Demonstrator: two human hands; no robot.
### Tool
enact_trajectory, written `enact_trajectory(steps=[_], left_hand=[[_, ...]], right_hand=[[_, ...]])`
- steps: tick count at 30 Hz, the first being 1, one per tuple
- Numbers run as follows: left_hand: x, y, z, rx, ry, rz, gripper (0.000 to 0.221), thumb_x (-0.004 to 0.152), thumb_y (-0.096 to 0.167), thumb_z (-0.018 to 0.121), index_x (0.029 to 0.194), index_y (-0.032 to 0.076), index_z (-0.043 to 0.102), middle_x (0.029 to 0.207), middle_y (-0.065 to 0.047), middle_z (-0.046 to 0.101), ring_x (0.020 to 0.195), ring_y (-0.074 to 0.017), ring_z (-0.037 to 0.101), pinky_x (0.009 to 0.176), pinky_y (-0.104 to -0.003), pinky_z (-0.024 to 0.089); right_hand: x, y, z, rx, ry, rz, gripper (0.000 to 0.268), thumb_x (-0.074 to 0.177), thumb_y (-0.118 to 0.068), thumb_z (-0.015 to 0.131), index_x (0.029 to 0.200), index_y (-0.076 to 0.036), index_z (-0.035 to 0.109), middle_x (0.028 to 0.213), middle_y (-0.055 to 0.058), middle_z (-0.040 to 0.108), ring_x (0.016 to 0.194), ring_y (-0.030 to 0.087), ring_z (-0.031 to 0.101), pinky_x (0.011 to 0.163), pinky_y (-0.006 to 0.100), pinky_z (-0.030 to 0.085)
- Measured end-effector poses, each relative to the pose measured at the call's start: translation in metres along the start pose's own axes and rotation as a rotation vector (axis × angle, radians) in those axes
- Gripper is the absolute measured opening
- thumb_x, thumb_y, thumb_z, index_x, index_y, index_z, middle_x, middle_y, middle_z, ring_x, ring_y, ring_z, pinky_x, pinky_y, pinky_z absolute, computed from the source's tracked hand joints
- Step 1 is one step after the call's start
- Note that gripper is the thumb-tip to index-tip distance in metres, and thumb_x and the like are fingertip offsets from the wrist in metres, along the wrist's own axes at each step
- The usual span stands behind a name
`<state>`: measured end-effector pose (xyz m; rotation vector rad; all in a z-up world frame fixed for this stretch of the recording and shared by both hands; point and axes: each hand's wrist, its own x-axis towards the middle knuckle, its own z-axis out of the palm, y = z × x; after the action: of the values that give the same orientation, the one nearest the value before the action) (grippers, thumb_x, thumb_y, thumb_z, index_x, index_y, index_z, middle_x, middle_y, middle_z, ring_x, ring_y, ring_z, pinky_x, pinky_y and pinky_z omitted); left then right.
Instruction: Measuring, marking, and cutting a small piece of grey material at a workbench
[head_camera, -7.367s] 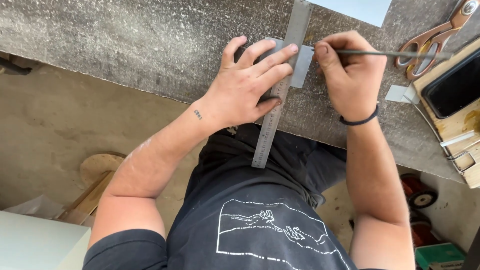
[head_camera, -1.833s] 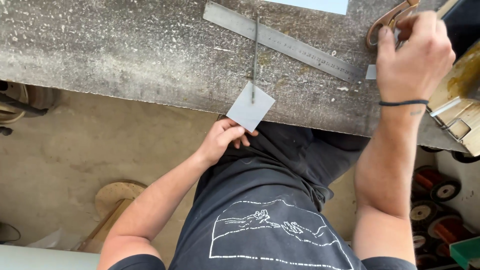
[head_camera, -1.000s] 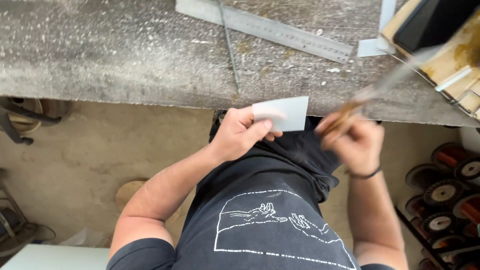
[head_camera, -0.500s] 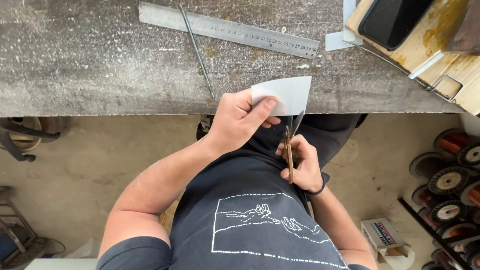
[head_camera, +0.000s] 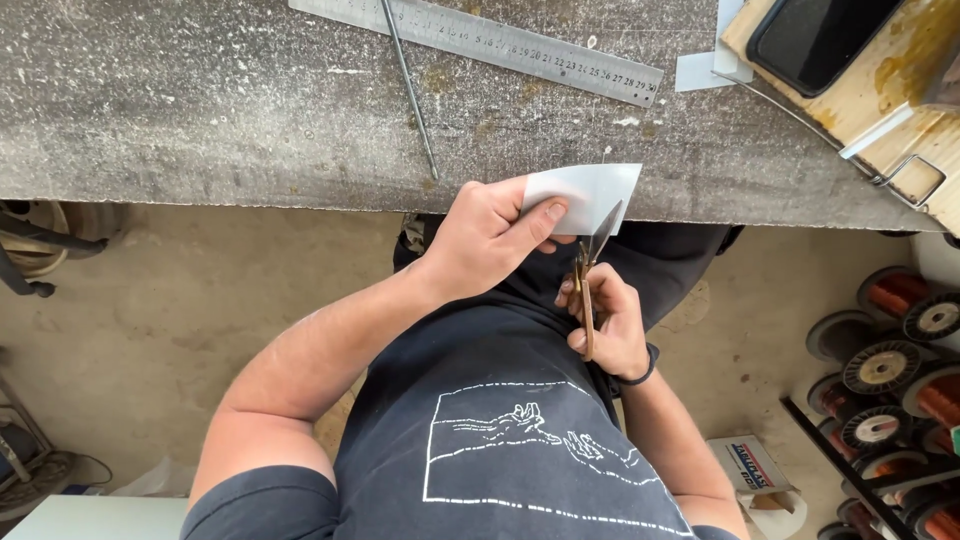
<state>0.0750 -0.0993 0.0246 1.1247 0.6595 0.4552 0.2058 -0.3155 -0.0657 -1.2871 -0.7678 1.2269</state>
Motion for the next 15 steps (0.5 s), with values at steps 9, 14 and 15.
enact_trajectory(steps=[9, 14, 15], left_hand=[[-0.0028, 0.0003, 0.0044, -0.009, 0.047, -0.017, 0.021, 0.102, 0.009, 0.061, 0.108, -0.007, 0.073, 0.1, -0.026, 0.076, 0.091, -0.0289, 0.076, 0.07, -0.032, 0.068], [-0.0035, 0.0036, 0.0035, -0.006, 0.045, -0.013, 0.021, 0.103, 0.009, 0.06, 0.107, -0.007, 0.073, 0.1, -0.026, 0.076, 0.091, -0.0283, 0.076, 0.071, -0.033, 0.067], [-0.0042, 0.0034, 0.0037, -0.004, 0.04, -0.018, 0.021, 0.103, 0.009, 0.059, 0.108, -0.007, 0.073, 0.1, -0.026, 0.076, 0.091, -0.0283, 0.076, 0.072, -0.033, 0.067]], right_hand=[[-0.0033, 0.0032, -0.0019, -0.032, -0.001, 0.004, 0.077, 0.068, -0.062, 0.09, 0.105, 0.002, 0.066, 0.084, 0.014, 0.074, 0.067, 0.01, 0.064, 0.054, 0.021, 0.051], [-0.0024, 0.0021, -0.0015, -0.046, -0.001, 0.004, 0.078, 0.068, -0.062, 0.09, 0.105, 0.002, 0.065, 0.084, 0.013, 0.073, 0.068, 0.01, 0.064, 0.055, 0.021, 0.052], [-0.003, 0.0027, -0.0015, -0.049, 0.002, -0.001, 0.077, 0.069, -0.062, 0.09, 0.105, 0.002, 0.065, 0.083, 0.013, 0.073, 0.068, 0.01, 0.064, 0.055, 0.021, 0.052]])
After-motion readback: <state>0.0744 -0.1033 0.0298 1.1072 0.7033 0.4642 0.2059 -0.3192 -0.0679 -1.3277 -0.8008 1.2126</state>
